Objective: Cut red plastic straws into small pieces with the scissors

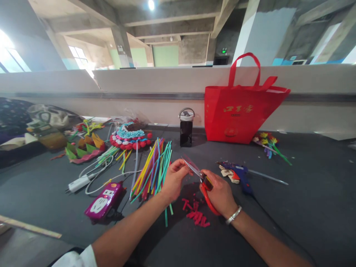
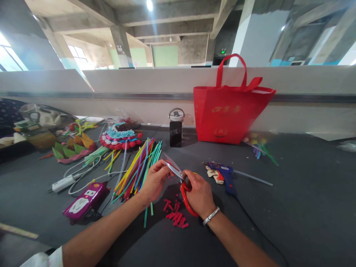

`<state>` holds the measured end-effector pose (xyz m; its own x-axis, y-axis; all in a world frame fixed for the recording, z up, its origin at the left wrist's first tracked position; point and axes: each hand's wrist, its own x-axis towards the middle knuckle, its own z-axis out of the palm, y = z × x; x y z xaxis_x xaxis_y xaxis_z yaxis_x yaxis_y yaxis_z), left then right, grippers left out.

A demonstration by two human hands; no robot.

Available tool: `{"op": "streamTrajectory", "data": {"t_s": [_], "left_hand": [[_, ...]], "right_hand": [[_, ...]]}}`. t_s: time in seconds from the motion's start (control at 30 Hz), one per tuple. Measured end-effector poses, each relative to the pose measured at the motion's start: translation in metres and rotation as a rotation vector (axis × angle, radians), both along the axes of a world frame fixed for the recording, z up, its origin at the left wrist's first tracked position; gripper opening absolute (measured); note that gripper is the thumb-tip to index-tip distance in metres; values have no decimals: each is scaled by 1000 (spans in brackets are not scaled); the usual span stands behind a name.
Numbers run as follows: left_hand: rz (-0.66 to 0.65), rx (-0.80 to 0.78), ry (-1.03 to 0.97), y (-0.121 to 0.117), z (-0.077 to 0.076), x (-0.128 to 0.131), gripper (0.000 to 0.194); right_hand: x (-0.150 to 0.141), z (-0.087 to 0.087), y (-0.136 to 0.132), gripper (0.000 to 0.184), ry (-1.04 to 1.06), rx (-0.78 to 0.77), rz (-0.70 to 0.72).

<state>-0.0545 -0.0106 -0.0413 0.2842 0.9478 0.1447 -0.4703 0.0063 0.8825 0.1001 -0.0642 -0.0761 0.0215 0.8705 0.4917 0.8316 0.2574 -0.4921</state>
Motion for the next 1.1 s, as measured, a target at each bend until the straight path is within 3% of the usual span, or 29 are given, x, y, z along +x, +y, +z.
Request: {"op": "streamTrajectory", "data": {"t_s": [0.87,1.1], "left_hand": [[-12,-41,-22,0,0,0,5],[-28,-55,-32,1,1,-1,9]], "right_hand": [[2,0,1,33,-15,16,-19],[2,-3,1,31,75,4,-19]]}}
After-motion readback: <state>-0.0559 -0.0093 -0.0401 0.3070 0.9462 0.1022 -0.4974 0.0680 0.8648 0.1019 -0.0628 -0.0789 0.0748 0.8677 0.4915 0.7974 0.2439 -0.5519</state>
